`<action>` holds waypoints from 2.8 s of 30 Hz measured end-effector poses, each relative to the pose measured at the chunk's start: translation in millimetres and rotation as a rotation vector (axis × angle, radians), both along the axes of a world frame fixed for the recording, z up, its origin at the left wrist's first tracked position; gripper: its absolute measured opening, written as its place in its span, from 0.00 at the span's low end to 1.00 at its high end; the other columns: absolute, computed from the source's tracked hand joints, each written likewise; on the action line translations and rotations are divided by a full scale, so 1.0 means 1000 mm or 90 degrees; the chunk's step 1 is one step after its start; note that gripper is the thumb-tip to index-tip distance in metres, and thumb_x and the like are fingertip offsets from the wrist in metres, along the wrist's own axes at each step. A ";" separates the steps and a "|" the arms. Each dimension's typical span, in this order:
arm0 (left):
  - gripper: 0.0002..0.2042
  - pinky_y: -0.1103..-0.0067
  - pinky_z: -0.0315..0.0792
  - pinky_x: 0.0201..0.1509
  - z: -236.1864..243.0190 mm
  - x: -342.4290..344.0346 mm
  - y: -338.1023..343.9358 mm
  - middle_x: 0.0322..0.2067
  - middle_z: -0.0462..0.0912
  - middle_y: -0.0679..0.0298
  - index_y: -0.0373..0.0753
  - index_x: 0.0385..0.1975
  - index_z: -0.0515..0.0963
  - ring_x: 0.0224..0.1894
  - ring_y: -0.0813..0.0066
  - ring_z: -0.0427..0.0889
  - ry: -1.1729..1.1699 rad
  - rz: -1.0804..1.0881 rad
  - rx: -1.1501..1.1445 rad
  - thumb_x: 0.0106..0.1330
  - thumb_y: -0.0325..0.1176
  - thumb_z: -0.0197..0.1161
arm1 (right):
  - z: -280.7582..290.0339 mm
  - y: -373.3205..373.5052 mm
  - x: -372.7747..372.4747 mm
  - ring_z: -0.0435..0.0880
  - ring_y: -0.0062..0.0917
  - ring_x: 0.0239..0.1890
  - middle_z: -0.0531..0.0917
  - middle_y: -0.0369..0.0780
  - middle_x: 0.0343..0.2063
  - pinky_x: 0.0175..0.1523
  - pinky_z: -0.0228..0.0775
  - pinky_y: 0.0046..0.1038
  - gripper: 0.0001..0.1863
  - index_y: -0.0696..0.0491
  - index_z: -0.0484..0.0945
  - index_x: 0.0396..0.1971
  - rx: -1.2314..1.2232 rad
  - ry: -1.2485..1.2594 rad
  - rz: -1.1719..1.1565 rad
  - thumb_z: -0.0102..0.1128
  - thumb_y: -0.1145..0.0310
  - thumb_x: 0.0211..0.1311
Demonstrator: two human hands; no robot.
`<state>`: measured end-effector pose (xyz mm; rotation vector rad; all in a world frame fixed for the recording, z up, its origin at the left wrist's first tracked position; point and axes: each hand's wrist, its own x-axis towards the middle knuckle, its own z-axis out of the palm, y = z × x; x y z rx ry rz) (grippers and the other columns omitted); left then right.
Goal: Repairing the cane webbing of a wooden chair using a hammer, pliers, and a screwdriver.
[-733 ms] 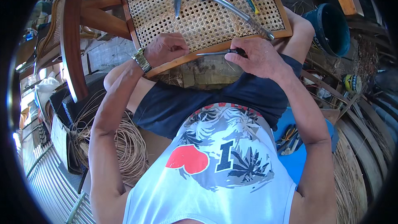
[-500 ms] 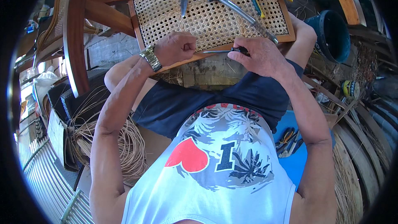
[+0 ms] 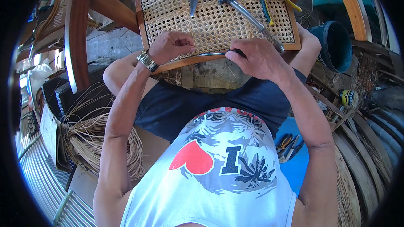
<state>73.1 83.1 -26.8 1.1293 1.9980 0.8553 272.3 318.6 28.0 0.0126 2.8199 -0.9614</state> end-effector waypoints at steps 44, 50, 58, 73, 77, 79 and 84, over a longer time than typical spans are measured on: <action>0.31 0.73 0.72 0.58 0.042 0.043 -0.031 0.46 0.82 0.64 0.40 0.53 0.79 0.50 0.70 0.80 -0.079 0.112 0.187 0.49 0.43 0.81 | 0.006 0.025 -0.038 0.79 0.36 0.40 0.77 0.44 0.36 0.49 0.71 0.35 0.26 0.57 0.74 0.49 0.263 0.094 -0.310 0.73 0.58 0.56; 0.14 0.82 0.71 0.43 0.049 0.072 -0.006 0.34 0.83 0.69 0.38 0.39 0.81 0.38 0.84 0.78 -0.286 0.204 0.285 0.63 0.40 0.74 | -0.045 0.054 -0.014 0.80 0.43 0.42 0.79 0.47 0.38 0.46 0.70 0.44 0.16 0.55 0.72 0.39 0.289 0.149 -0.192 0.66 0.61 0.62; 0.10 0.82 0.66 0.28 0.030 0.081 0.022 0.19 0.75 0.73 0.36 0.26 0.79 0.25 0.88 0.69 -0.157 0.339 0.378 0.68 0.33 0.67 | 0.101 -0.005 0.026 0.79 0.30 0.30 0.79 0.45 0.31 0.35 0.68 0.30 0.08 0.57 0.73 0.43 0.042 0.046 -0.108 0.49 0.68 0.75; 0.10 0.81 0.72 0.37 0.020 0.078 0.018 0.27 0.83 0.66 0.35 0.39 0.82 0.30 0.86 0.74 -0.218 0.294 0.403 0.70 0.37 0.65 | 0.150 -0.050 0.025 0.79 0.46 0.37 0.79 0.50 0.37 0.37 0.74 0.39 0.13 0.56 0.71 0.49 0.055 0.190 -0.079 0.54 0.64 0.74; 0.08 0.82 0.73 0.39 0.021 0.078 0.017 0.32 0.84 0.71 0.37 0.41 0.84 0.34 0.89 0.76 -0.276 0.294 0.359 0.69 0.33 0.67 | 0.135 -0.053 0.034 0.80 0.46 0.36 0.79 0.48 0.36 0.43 0.73 0.40 0.14 0.59 0.70 0.50 0.202 0.167 0.004 0.56 0.67 0.71; 0.07 0.82 0.74 0.40 0.020 0.077 0.016 0.32 0.85 0.71 0.38 0.43 0.84 0.35 0.88 0.78 -0.225 0.253 0.450 0.69 0.29 0.65 | 0.123 -0.051 0.031 0.80 0.46 0.36 0.79 0.50 0.35 0.47 0.71 0.42 0.16 0.60 0.69 0.51 0.284 0.126 0.055 0.58 0.68 0.70; 0.12 0.78 0.65 0.27 0.020 0.076 0.016 0.20 0.75 0.65 0.39 0.48 0.82 0.23 0.84 0.69 -0.183 0.271 0.390 0.69 0.37 0.66 | 0.113 -0.055 0.033 0.81 0.46 0.39 0.81 0.51 0.35 0.46 0.72 0.42 0.16 0.60 0.69 0.52 0.049 0.163 -0.069 0.58 0.69 0.70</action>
